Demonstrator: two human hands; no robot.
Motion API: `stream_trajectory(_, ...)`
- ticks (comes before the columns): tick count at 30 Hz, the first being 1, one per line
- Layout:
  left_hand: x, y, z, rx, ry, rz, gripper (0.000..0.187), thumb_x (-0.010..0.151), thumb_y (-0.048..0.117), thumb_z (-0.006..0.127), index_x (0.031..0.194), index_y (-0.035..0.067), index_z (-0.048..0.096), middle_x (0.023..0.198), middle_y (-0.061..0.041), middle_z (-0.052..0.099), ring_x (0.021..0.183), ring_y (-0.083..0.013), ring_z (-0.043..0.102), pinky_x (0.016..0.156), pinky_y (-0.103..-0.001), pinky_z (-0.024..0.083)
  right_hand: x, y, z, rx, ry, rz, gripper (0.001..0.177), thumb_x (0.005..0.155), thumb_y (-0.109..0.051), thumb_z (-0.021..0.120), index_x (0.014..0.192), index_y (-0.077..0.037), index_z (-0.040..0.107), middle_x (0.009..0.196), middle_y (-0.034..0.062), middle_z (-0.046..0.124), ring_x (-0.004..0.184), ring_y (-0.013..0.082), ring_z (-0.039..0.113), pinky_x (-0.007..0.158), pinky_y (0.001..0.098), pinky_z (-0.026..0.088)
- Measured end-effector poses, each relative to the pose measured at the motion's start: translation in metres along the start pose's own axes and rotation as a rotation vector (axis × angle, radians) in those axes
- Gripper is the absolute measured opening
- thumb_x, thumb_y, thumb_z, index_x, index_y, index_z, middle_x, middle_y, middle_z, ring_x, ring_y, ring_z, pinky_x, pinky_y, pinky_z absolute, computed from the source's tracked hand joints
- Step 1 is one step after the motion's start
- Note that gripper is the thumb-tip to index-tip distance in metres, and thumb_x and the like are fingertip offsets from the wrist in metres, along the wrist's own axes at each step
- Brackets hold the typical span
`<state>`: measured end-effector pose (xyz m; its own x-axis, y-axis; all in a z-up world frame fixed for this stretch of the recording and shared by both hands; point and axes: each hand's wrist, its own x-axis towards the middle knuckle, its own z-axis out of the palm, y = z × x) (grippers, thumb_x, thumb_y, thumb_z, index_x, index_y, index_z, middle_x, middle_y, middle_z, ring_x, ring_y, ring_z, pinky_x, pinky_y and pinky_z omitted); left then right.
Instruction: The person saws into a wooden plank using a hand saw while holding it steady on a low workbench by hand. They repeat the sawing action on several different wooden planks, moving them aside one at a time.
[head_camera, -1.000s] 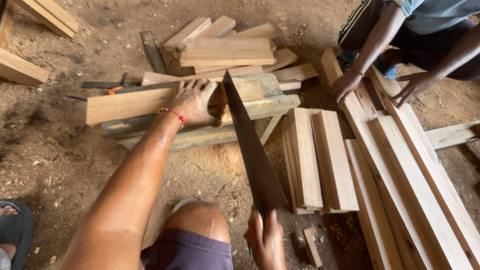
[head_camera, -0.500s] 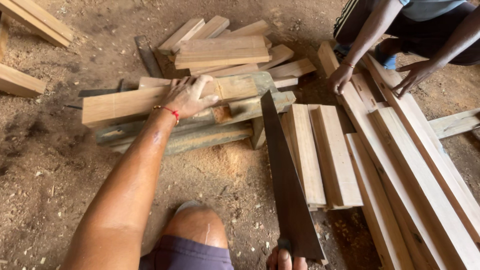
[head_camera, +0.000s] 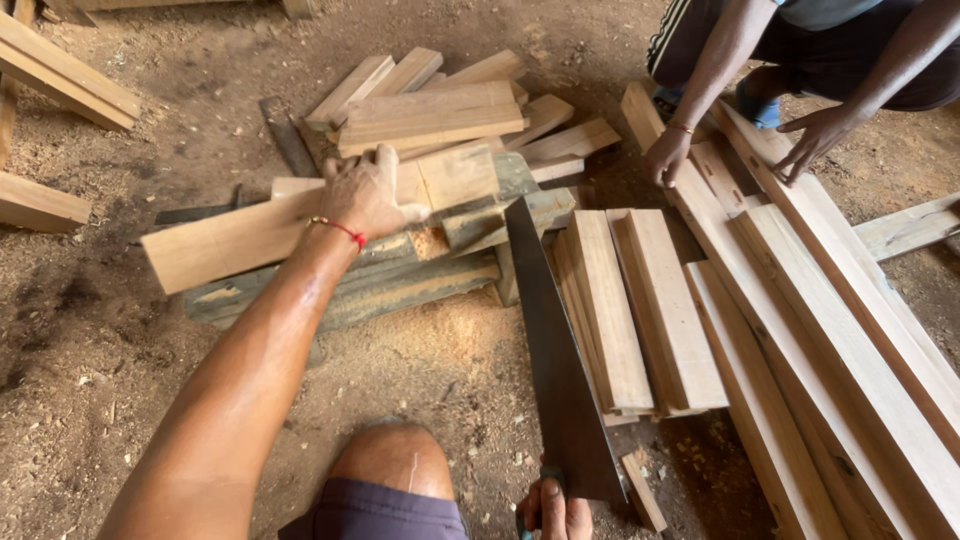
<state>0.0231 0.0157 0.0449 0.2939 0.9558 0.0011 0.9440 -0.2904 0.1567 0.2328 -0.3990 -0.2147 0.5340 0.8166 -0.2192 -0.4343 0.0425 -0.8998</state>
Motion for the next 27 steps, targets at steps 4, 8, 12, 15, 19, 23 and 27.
stream_trajectory(4,-0.015,0.011,0.004,-0.113,0.023,0.012,0.066,0.083,0.05,0.082,0.12,0.007,0.048,0.105,-0.014,0.063,0.08,-0.0256,0.064,0.062,-0.037,0.057,0.007,-0.017,-0.002,-0.065,-0.005,0.107,0.044,0.1,-0.027,0.052,0.131,0.004,0.056,0.06,0.0058,0.048,0.044,0.0142,0.041,0.043,0.0335,0.039)
stream_trajectory(8,-0.02,0.009,0.03,-0.061,0.27,0.137,0.062,0.083,0.043,0.086,0.115,0.008,0.046,0.097,-0.012,0.06,0.07,-0.0192,0.059,0.05,-0.03,0.051,0.008,-0.022,0.003,-0.015,0.023,0.149,0.045,0.099,-0.03,0.054,0.127,0.005,0.058,0.059,0.0065,0.046,0.043,0.0146,0.04,0.043,0.0348,0.04)
stream_trajectory(12,-0.02,0.006,0.041,-0.047,0.319,0.14,0.061,0.084,0.044,0.086,0.115,0.008,0.046,0.101,-0.013,0.061,0.073,-0.0205,0.062,0.054,-0.033,0.054,0.012,-0.021,0.001,-0.024,0.012,0.145,0.045,0.099,-0.032,0.055,0.124,0.005,0.059,0.059,0.0067,0.046,0.042,0.0153,0.041,0.045,0.0363,0.043)
stream_trajectory(15,-0.024,0.006,0.046,-0.056,0.407,0.185,0.059,0.081,0.04,0.087,0.112,0.009,0.047,0.103,-0.015,0.062,0.077,-0.0214,0.063,0.057,-0.034,0.057,0.012,-0.016,-0.001,-0.012,0.035,0.15,0.045,0.099,-0.032,0.056,0.124,0.005,0.06,0.058,0.0074,0.047,0.043,0.0152,0.04,0.044,0.0361,0.041)
stream_trajectory(19,-0.028,0.005,0.047,-0.074,0.42,0.218,0.056,0.083,0.038,0.083,0.113,0.008,0.047,0.105,-0.016,0.063,0.076,-0.0213,0.063,0.056,-0.036,0.058,0.016,-0.013,-0.008,-0.028,-0.012,0.16,0.046,0.098,-0.034,0.055,0.124,0.004,0.06,0.059,0.007,0.047,0.043,0.0156,0.042,0.045,0.0365,0.042)
stream_trajectory(23,-0.031,-0.005,0.042,-0.222,0.363,0.23,0.034,0.099,0.039,0.069,0.107,0.01,0.053,0.098,-0.011,0.065,0.065,-0.0168,0.057,0.049,-0.032,0.052,0.018,-0.011,-0.008,-0.024,-0.02,0.163,0.047,0.098,-0.035,0.057,0.124,0.004,0.06,0.059,0.0068,0.047,0.043,0.0153,0.042,0.046,0.037,0.043)
stream_trajectory(27,-0.021,0.0,0.04,-0.392,0.361,0.083,0.024,0.107,0.038,0.056,0.102,0.014,0.058,0.089,-0.002,0.063,0.057,-0.0131,0.051,0.045,-0.029,0.043,0.017,-0.014,-0.006,-0.04,-0.01,0.18,0.048,0.098,-0.036,0.057,0.123,0.004,0.06,0.061,0.0066,0.047,0.044,0.0153,0.042,0.047,0.0374,0.044)
